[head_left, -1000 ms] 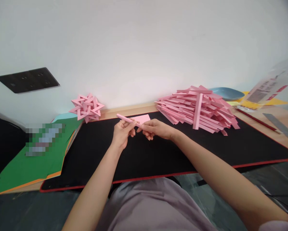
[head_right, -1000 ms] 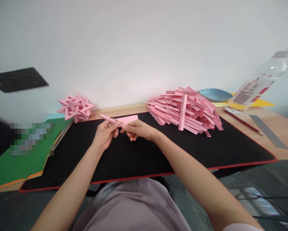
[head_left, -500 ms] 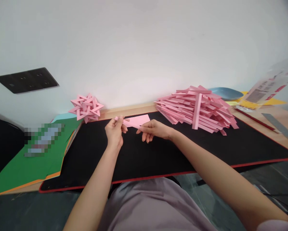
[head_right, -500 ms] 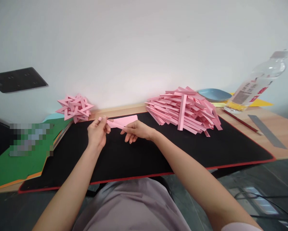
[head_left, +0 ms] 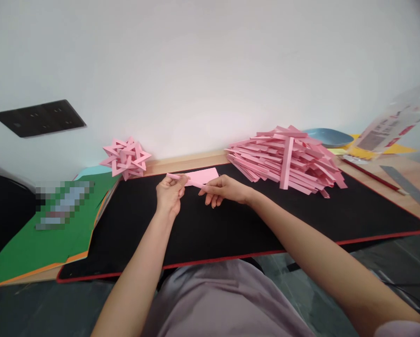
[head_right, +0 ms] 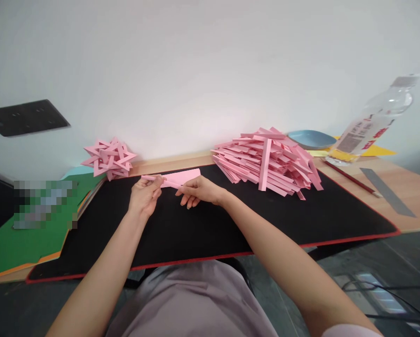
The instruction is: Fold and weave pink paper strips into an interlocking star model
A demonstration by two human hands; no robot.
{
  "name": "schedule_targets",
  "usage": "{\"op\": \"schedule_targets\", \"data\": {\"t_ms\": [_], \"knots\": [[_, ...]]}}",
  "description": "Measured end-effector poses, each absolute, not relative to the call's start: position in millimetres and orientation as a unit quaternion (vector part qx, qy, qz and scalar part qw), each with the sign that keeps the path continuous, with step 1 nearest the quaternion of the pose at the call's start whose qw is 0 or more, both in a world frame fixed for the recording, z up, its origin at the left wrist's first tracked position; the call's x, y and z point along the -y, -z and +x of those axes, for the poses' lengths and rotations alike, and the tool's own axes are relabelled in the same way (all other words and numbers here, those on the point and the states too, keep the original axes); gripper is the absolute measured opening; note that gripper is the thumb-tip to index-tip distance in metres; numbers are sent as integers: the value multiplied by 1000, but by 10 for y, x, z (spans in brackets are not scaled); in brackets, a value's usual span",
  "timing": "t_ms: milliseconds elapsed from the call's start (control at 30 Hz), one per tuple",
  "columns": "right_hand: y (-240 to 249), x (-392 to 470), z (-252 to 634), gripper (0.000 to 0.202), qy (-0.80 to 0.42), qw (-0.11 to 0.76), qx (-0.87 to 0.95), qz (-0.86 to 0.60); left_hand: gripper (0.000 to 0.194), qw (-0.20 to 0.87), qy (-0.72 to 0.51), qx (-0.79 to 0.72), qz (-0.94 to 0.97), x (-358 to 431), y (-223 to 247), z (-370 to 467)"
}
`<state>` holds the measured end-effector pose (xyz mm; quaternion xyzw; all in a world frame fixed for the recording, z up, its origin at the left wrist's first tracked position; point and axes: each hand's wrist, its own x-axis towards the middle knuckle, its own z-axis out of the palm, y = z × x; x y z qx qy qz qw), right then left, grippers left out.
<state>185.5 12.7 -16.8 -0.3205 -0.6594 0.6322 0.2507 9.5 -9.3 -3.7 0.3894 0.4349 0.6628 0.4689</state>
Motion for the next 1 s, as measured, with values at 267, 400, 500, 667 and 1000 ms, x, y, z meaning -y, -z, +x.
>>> {"op": "schedule_targets", "data": {"t_ms": [267, 400, 500, 667, 1000], "knots": [[131, -113, 1853, 41, -576, 325, 673, -331, 28, 495, -627, -445, 404, 87, 37, 107], [109, -106, 1844, 41, -545, 351, 688, -326, 30, 463, -609, -467, 444, 99, 56, 125], [141, -171, 1857, 38, -521, 401, 653, -375, 36, 381, -618, -499, 473, 92, 95, 121], [184, -304, 1990, 34, -281, 462, 644, -541, 32, 265, -592, -542, 535, 28, 197, 69], [72, -338, 2222, 32, 62, 377, 566, -730, 36, 58, -418, -592, 687, -5, 262, 13]]}}
